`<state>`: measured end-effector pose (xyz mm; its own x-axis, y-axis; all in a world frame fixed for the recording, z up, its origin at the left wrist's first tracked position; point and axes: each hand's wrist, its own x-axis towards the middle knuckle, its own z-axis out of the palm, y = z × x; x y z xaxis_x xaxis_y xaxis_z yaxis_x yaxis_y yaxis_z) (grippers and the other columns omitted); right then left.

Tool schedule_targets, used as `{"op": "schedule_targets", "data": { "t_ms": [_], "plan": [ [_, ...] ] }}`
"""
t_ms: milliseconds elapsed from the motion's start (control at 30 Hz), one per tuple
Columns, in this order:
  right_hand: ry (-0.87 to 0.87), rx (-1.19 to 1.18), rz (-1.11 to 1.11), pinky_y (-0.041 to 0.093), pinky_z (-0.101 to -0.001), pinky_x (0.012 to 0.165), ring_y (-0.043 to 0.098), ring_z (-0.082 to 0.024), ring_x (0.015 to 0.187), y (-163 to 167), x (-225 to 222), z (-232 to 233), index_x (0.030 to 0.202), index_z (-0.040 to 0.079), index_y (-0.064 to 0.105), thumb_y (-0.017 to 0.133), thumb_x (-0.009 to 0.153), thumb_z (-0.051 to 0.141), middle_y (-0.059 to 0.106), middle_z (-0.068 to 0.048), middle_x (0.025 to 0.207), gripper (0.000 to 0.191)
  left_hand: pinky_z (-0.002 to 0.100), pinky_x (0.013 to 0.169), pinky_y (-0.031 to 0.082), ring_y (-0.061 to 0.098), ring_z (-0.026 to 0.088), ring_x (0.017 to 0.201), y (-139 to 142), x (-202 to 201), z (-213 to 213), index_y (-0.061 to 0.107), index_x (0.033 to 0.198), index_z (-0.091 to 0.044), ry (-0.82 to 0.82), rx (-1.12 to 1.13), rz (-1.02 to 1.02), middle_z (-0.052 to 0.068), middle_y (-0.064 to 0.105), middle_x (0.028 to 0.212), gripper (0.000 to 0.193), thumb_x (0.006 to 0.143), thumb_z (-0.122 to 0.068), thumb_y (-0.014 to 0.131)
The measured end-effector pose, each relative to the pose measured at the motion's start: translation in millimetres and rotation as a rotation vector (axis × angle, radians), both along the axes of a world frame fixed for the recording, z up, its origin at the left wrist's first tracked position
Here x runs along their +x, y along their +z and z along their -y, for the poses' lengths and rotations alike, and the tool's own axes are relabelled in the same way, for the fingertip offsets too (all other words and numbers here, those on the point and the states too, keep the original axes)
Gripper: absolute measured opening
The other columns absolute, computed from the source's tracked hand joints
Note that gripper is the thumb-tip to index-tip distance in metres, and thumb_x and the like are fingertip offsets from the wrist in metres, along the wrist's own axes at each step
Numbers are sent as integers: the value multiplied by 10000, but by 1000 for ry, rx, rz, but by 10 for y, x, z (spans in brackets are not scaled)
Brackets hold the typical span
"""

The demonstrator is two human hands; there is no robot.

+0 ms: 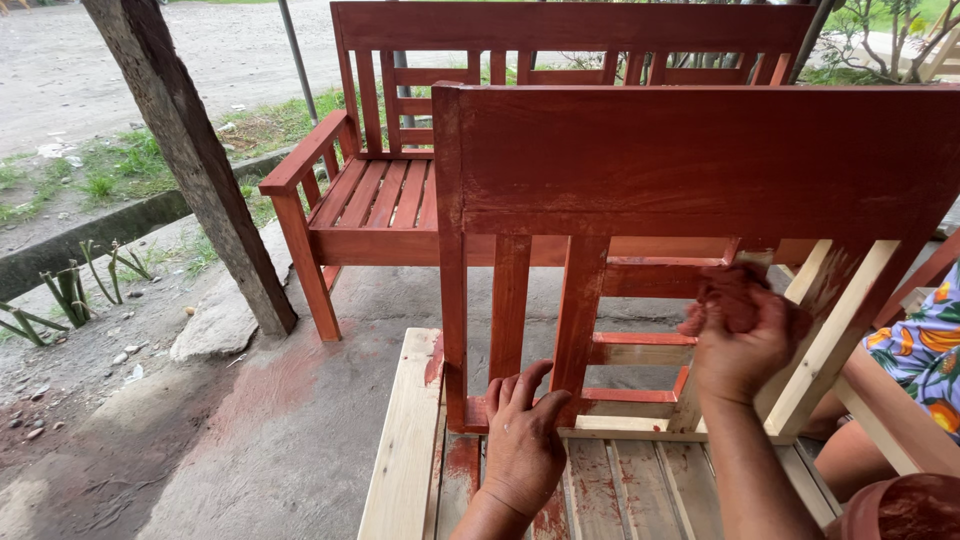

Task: The person applies reddish-brown stain to a wooden chair using a cloth. They wipe the stain onto the vertical slats and horizontal rails of the chair back, working methodically from one section to the next.

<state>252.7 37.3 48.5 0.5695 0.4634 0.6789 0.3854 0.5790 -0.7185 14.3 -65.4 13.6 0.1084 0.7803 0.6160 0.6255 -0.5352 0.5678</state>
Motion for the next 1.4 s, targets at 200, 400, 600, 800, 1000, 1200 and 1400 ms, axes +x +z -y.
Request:
{"op": "schedule_targets", "data": {
  "t_ms": [200, 400, 600, 800, 1000, 1200, 1400],
  "plan": [
    [236, 147, -200, 649, -362, 624, 714, -259, 768, -33, -99, -131, 1232, 75, 536, 642, 991, -125, 654, -170, 1146, 331, 531, 1113, 277, 450, 409, 1248, 27, -6, 3, 737, 1041, -104, -6, -3, -13, 111, 515, 1431, 410, 716, 98, 588],
    [120, 170, 12, 641, -357, 703, 710, -257, 997, -23, -673, -111, 1132, 11, 638, 660, 870, -162, 454, -68, 1282, 315, 538, 1123, 266, 479, 394, 1251, 7, 1, -9, 739, 1040, -115, -3, 43, -17, 119, 528, 1420, 410, 720, 86, 580],
    [-156, 59, 392, 560, -383, 1031, 607, -256, 1166, -55, -1071, 20, 1151, 56, 705, 839, 802, -14, 534, -76, 1217, 381, 520, 1102, 302, 494, 391, 1235, -12, 4, -8, 731, 1034, -118, -5, 101, -1, 123, 547, 1405, 390, 725, 72, 588],
    [-192, 48, 473, 512, -393, 1102, 573, -273, 1231, -58, -740, -47, 1173, 77, 736, 844, 791, -1, 552, -93, 1265, 405, 515, 1085, 325, 475, 421, 1215, -4, -8, -18, 738, 1023, -124, -3, 49, 8, 125, 544, 1406, 421, 692, 90, 590],
    [-227, 66, 305, 501, -395, 1214, 545, -279, 1323, -25, -117, -192, 1270, 72, 734, 828, 909, 35, 476, -105, 1399, 375, 519, 1081, 334, 455, 437, 1237, 15, -27, -15, 741, 1033, -123, -6, 13, 10, 137, 527, 1407, 433, 693, 102, 595],
    [-317, -24, 393, 500, -364, 1090, 598, -273, 1228, 3, 206, -125, 1241, -4, 717, 802, 913, -39, 572, -142, 1329, 341, 524, 1080, 332, 448, 435, 1242, 19, -18, -12, 738, 1033, -120, -3, -28, -1, 139, 515, 1414, 435, 693, 108, 589],
    [-78, -66, 151, 545, -319, 993, 698, -183, 1086, -67, 172, -96, 1246, -14, 667, 758, 912, 2, 720, -102, 1180, 346, 546, 1099, 298, 474, 411, 1247, 15, 5, -24, 739, 1028, -131, 6, 34, -15, 135, 518, 1410, 413, 716, 96, 593]
  ]
}}
